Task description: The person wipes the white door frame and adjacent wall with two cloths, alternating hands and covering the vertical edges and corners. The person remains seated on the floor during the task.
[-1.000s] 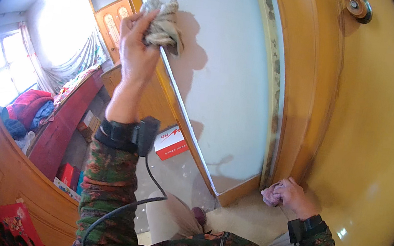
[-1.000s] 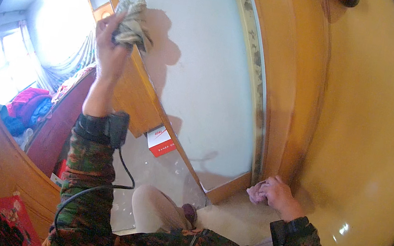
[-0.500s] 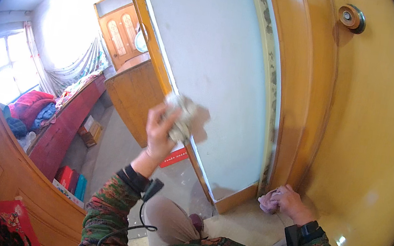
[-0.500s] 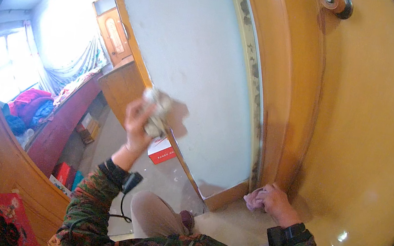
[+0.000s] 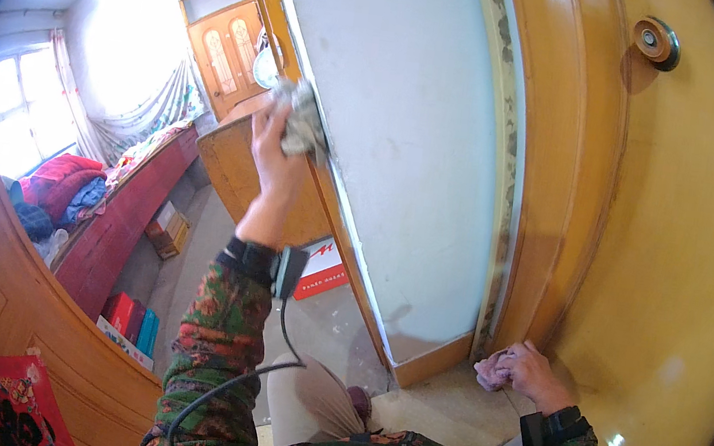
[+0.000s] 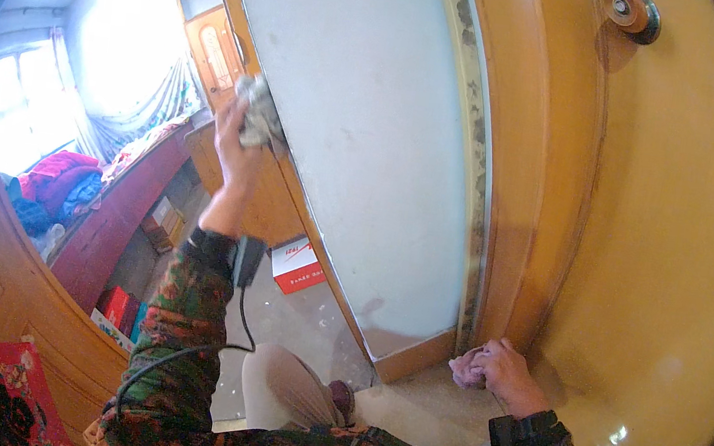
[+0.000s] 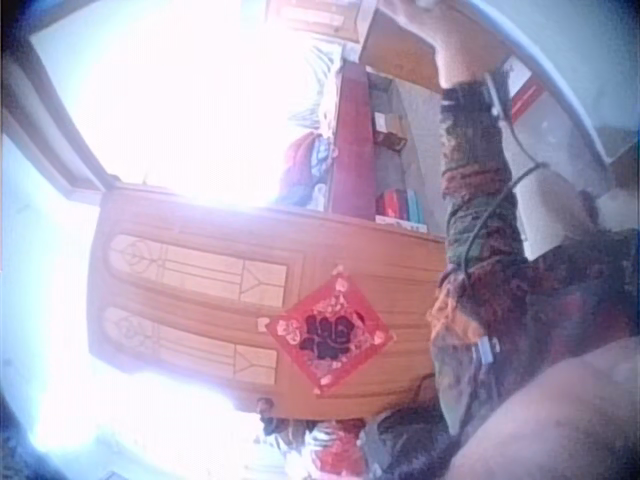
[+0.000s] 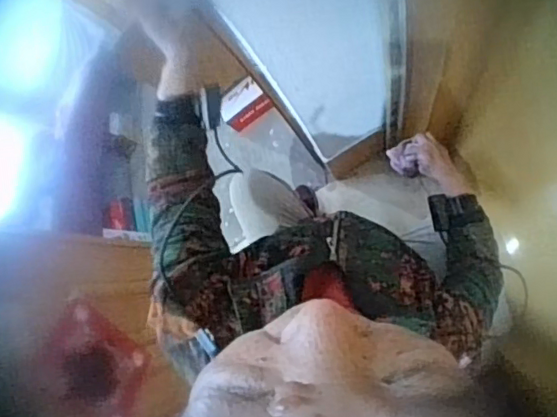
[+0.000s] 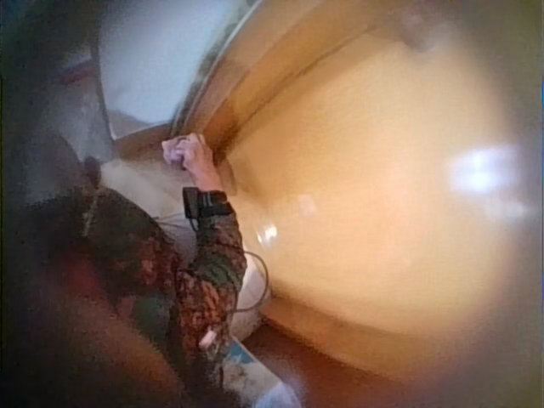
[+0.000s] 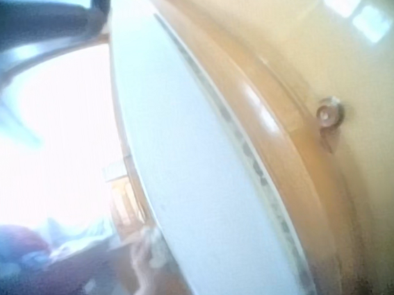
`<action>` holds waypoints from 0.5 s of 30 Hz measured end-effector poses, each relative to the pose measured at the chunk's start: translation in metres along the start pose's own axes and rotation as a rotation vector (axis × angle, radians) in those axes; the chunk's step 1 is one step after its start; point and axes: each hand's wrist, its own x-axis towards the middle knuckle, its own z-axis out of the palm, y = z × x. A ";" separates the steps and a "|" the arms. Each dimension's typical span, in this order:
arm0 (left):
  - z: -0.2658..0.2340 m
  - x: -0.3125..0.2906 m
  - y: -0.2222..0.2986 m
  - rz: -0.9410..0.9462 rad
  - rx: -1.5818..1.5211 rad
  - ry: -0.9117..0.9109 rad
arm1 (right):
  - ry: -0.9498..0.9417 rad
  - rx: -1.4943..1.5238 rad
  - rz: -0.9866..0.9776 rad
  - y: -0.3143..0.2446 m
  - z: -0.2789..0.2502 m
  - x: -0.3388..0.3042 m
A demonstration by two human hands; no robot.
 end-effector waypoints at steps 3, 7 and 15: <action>-0.004 -0.066 0.004 -0.072 0.013 -0.116 | -0.023 -0.027 -0.008 0.007 0.008 -0.001; -0.015 -0.080 0.003 -0.042 -0.022 -0.120 | -0.036 -0.034 0.029 0.007 0.010 -0.001; 0.000 -0.012 -0.020 -0.131 -0.244 -0.002 | -0.075 -0.073 -0.105 0.004 0.001 0.002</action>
